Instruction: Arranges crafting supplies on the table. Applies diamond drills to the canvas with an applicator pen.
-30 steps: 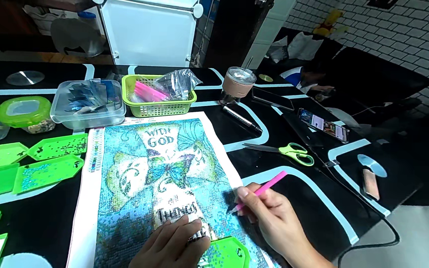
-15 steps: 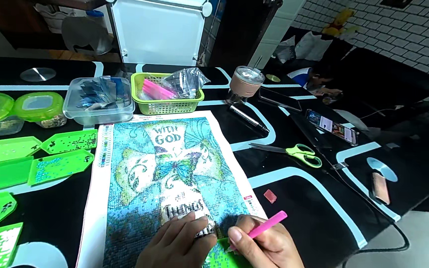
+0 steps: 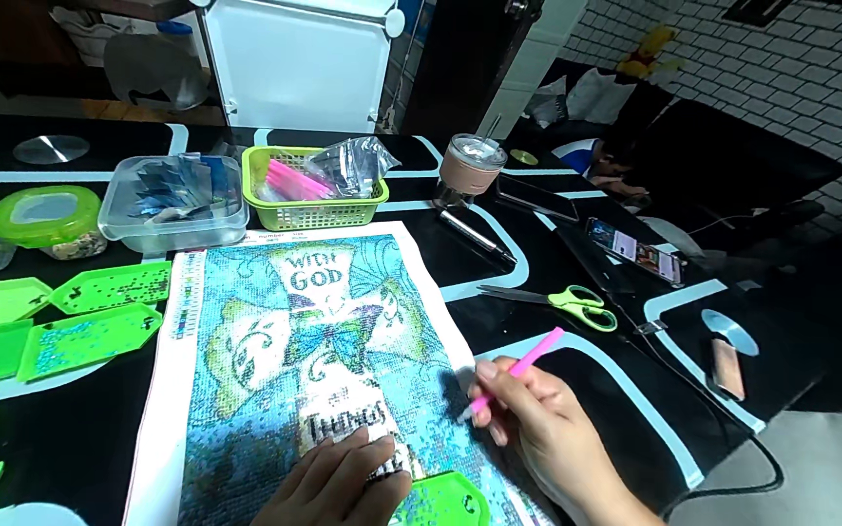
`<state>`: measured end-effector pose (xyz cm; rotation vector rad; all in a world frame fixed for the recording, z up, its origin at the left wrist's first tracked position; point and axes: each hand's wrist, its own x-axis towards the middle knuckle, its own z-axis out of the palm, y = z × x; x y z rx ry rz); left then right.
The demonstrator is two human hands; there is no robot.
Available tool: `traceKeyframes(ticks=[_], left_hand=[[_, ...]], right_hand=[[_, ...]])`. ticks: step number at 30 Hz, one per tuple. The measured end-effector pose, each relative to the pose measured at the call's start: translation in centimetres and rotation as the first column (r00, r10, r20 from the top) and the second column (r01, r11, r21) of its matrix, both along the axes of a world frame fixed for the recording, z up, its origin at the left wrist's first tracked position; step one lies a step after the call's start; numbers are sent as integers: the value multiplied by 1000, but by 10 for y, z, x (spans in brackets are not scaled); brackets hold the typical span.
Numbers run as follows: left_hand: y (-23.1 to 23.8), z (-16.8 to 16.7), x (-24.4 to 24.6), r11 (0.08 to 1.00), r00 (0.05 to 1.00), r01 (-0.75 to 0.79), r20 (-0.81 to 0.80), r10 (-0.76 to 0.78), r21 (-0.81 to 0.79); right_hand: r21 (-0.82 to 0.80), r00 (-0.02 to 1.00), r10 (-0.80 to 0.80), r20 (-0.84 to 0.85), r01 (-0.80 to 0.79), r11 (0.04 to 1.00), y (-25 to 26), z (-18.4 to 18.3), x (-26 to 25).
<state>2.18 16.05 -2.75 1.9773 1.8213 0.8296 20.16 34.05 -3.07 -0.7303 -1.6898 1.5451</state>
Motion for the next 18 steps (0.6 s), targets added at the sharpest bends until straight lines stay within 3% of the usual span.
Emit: traceKeyframes(ticks=[3,8,18], left_hand=[[0,2,0,1000,1000,7,22,-6,-21],[0,2,-1,999,999,7,33,-5,-37],[-1,1,-1,999,999,12,33,-11,-40]], right_hand=[[133,996,-32,80,21,991,10,-5,0],[351,999,-17,46,0,936,10,-18,1],[404,999,11,51,-30,914,8,-20,0]])
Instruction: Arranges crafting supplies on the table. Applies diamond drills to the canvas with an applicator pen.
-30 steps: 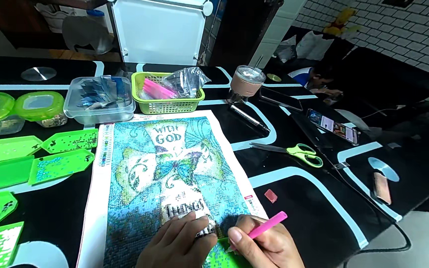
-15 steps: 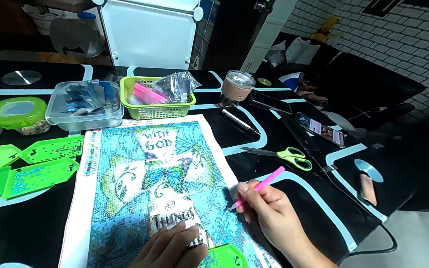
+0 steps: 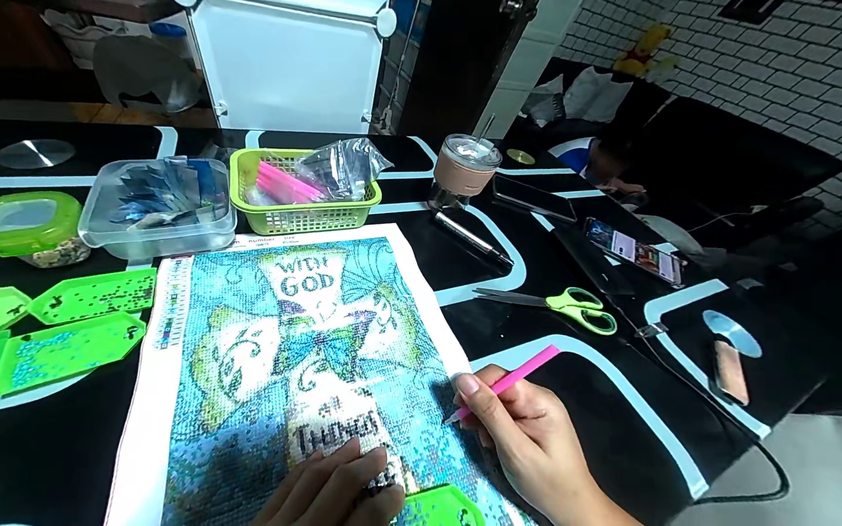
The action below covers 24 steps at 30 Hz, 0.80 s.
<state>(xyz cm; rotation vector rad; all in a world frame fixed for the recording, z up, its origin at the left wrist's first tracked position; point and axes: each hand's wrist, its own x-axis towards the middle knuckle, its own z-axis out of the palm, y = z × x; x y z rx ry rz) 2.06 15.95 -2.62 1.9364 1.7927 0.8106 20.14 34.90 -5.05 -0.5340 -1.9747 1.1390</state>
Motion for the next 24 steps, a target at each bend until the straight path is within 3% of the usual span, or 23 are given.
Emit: traceKeyframes(ticks=[13,15,19,24], left_hand=[[-1,1,0,1000,1000,8,-13,-8,9],[-1,1,0,1000,1000,5,-10,-5,13],[0,0,0,1000,1000,7,-18,-7,22],[-1,-3,1,998,1000,-11,-14,12,55]], right_hand=[[172,995,-28,93,12,985,-1,-2,2],[129,996,-12,93,0,992,1,-1,3],[-138,1000,7,-22,-10,990,2,7,4],[-90,978,209,16,-206,974,-33,16,3]])
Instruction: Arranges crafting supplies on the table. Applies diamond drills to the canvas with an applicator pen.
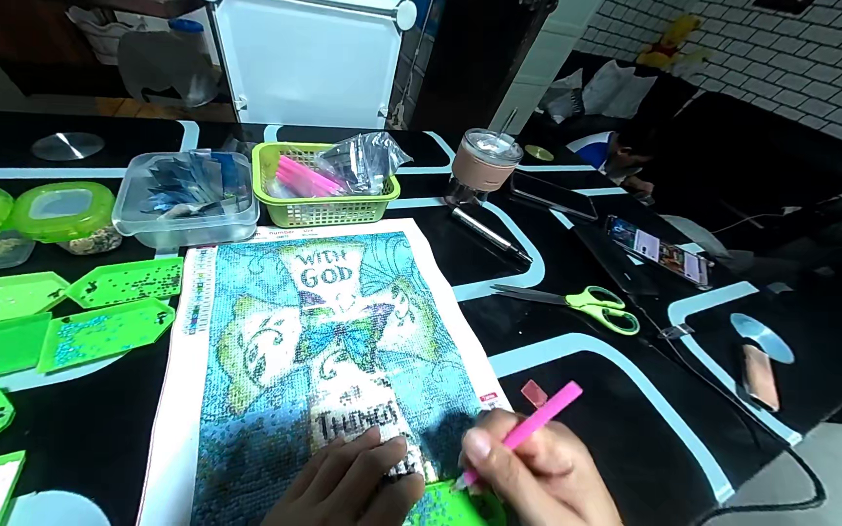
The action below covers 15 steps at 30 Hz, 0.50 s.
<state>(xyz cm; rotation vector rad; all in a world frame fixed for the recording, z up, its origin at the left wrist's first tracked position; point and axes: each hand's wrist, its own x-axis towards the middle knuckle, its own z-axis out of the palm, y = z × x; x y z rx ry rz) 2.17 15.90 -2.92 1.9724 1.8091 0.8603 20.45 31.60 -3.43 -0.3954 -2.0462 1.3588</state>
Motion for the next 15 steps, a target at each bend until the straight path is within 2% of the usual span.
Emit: traceKeyframes(ticks=[4,15], left_hand=[[0,0,1,1000,1000,-10,4,10,-2],[0,0,1,1000,1000,-18,-4,18,9]], right_hand=[[97,999,23,38,-27,995,-7,-5,-2],[133,998,47,31,-51,990,-7,-8,-2]])
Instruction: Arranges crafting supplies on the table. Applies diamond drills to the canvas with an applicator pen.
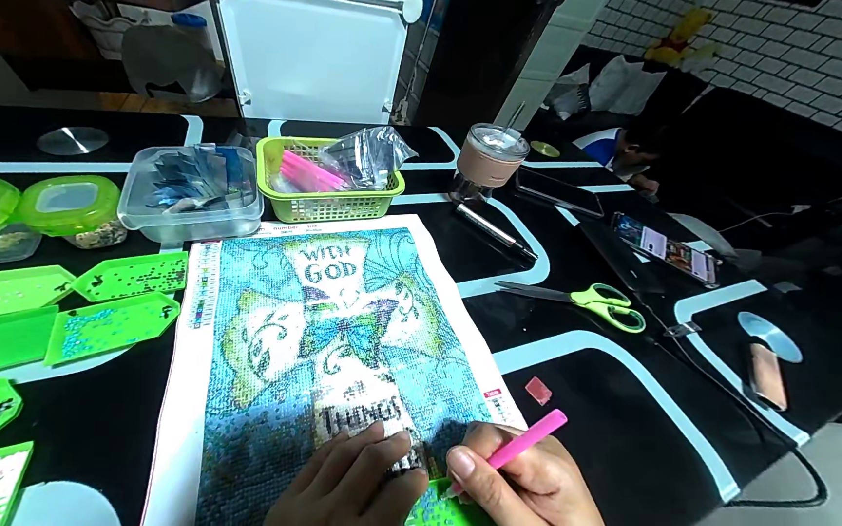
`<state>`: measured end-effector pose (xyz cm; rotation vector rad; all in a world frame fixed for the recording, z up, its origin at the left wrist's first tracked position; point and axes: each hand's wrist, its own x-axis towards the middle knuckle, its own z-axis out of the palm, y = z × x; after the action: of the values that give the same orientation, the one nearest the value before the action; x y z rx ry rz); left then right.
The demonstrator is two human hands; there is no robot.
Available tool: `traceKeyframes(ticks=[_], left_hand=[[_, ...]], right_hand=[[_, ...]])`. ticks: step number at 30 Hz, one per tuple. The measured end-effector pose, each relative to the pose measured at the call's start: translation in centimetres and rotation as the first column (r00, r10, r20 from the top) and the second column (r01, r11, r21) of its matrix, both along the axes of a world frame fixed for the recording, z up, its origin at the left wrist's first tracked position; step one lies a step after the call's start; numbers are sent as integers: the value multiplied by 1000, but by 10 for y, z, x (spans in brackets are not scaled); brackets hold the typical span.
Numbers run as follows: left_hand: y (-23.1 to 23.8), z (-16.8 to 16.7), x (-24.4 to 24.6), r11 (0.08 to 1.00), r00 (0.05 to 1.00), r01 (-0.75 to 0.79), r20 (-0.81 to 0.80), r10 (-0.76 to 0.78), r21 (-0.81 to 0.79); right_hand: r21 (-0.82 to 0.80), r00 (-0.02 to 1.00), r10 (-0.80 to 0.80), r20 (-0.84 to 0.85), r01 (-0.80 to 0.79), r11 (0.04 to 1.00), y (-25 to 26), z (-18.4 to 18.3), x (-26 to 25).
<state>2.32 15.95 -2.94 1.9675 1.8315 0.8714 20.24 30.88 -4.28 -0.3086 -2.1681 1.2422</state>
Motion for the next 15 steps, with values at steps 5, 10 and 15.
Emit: traceKeyframes(ticks=[5,10,15], left_hand=[[0,-1,0,1000,1000,5,-1,-5,-3],[0,-1,0,1000,1000,2,-5,-2,-4],[0,-1,0,1000,1000,-2,-6,2,3]], right_hand=[[-2,1000,1,-2,-1,1000,1,0,0],[13,1000,6,-8,-6,1000,1,-1,0],[11,1000,3,-12,-3,1000,2,-1,1]])
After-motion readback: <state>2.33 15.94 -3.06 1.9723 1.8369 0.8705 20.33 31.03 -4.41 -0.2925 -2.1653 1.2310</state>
